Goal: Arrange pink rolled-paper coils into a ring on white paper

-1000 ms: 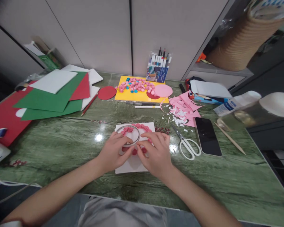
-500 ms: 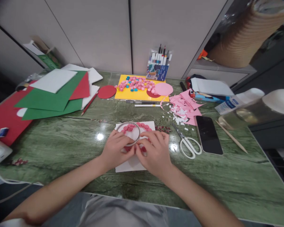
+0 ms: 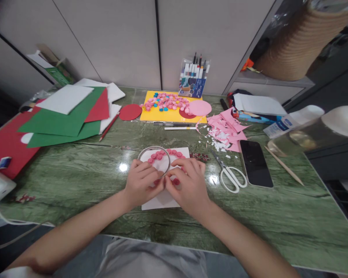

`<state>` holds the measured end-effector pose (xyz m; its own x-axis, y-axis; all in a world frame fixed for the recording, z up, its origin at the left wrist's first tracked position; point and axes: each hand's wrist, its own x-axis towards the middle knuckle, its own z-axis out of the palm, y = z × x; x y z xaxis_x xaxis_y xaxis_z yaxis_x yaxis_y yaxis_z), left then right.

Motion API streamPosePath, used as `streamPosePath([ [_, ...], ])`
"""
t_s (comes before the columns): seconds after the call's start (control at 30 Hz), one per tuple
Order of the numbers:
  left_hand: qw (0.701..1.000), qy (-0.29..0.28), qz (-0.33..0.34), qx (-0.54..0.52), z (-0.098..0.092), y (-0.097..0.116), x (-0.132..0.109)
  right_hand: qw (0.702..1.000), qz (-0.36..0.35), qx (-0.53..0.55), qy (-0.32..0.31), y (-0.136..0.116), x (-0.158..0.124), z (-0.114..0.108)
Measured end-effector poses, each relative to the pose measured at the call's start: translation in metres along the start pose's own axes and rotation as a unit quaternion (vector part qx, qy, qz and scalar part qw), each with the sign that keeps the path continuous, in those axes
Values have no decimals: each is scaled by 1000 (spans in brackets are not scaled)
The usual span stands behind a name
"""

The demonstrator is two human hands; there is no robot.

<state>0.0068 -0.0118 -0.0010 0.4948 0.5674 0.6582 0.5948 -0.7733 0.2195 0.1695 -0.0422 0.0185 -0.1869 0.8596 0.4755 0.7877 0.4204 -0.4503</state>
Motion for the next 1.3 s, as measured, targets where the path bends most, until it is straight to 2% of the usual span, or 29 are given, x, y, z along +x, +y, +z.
streamPosePath([
  [0.13, 994, 88, 66, 22, 0, -2, 1, 999, 22, 49, 3, -2, -1, 0],
  [0.23, 986, 125, 107, 29, -1, -4, 0, 994, 49, 93, 14, -5, -3, 1],
  [0.43, 978, 160, 130, 36, -6, -4, -1, 969, 127, 213, 22, -11, -8, 4],
  [0.57, 978, 159, 129, 31, -7, -4, 0, 925, 205, 319, -19, -10, -8, 9],
  [0.63, 980, 153, 121, 27, -8, -3, 1, 894, 250, 367, -48, -6, -6, 13],
  [0.73, 985, 147, 84, 14, -11, -3, 5, 866, 307, 393, -35, 6, -2, 18],
  [0.83, 990, 144, 12, 2, -14, -14, 8, 871, 304, 385, -11, 18, 2, 16],
  [0.9, 990, 131, -51, 15, -13, -31, 9, 886, 277, 371, -7, 24, 3, 11],
  [0.97, 988, 81, -119, 53, -10, -56, 9, 897, 256, 361, 0, 26, 4, 6],
  [1.03, 981, -4, -161, 106, -7, -81, 6, 899, 243, 365, 3, 27, 3, 3],
  [1.13, 965, -87, -193, 155, -2, -101, 3, 902, 229, 367, -9, 26, 2, 0],
  [1.2, 964, -92, -202, 144, -3, -96, 5, 907, 220, 359, -22, 24, 2, -2],
  [1.3, 981, -70, -177, 24, -9, -64, 11, 915, 204, 347, -39, 19, 4, -6],
])
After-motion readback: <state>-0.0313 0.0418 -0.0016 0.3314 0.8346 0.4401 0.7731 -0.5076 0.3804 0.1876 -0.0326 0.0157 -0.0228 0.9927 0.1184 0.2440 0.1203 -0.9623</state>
